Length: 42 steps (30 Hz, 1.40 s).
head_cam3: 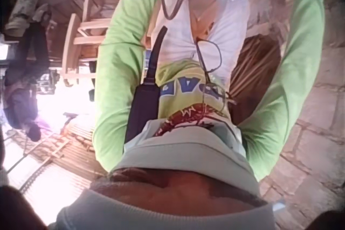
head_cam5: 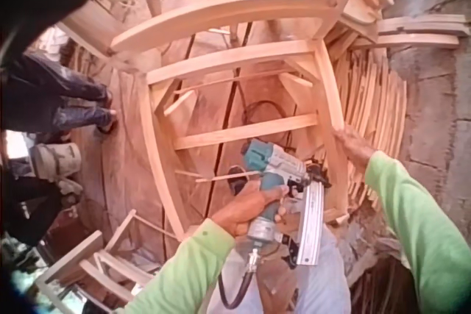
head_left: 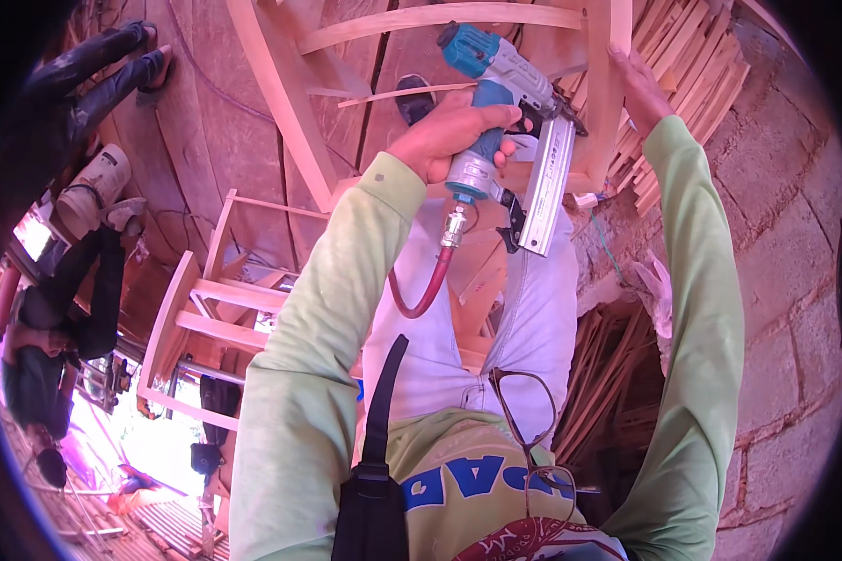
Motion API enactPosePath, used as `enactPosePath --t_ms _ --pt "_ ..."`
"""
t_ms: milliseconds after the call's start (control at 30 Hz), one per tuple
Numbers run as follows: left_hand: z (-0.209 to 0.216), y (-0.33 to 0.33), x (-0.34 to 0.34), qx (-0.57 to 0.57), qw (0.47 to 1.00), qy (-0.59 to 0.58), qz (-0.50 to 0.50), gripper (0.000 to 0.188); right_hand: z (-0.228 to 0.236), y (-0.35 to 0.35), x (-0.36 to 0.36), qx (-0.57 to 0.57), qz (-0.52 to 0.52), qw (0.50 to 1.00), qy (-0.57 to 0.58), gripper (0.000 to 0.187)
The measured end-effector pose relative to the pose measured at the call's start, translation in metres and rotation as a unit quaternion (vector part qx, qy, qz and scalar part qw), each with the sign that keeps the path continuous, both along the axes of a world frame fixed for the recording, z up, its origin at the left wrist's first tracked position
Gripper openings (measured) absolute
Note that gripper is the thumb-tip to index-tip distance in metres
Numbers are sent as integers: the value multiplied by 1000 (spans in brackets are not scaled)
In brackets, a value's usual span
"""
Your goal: Assemble wooden chair frames using a pneumatic nail gun and wood glue.
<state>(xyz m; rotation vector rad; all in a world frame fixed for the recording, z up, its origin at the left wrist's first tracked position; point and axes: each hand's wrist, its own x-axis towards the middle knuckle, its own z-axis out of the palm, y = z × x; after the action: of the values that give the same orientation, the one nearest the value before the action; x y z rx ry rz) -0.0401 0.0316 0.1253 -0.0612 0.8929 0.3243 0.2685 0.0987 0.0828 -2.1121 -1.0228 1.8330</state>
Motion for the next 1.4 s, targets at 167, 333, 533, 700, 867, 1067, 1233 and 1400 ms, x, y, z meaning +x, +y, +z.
enactPosePath --t_ms 167,333,533,700,867,1067,1233,1400 --pt "1 1 -4 0 1000 10 -19 23 -10 -4 -5 -14 -11 1000 15 63" --pt "2 5 -4 8 1000 5 -17 22 7 3 -24 -24 -34 999 5 79" --pt "-1 10 -3 1 999 -12 -35 23 -3 -1 -21 -20 -40 999 4 79" --pt "-5 14 1 11 999 -23 -43 24 -10 0 -18 -15 -25 1000 3 82" --pt "-1 20 4 -20 998 -20 -51 25 -5 -1 -18 -4 -26 999 -24 85" --pt "-5 21 3 -24 998 -19 -53 21 -14 0 -21 -18 -33 999 -33 80" --pt "4 20 6 -7 998 0 -60 20 -92 -19 22 -212 -246 845 424 80" --pt "6 17 4 17 999 -2 -31 19 -149 -25 76 -381 -376 185 824 85"
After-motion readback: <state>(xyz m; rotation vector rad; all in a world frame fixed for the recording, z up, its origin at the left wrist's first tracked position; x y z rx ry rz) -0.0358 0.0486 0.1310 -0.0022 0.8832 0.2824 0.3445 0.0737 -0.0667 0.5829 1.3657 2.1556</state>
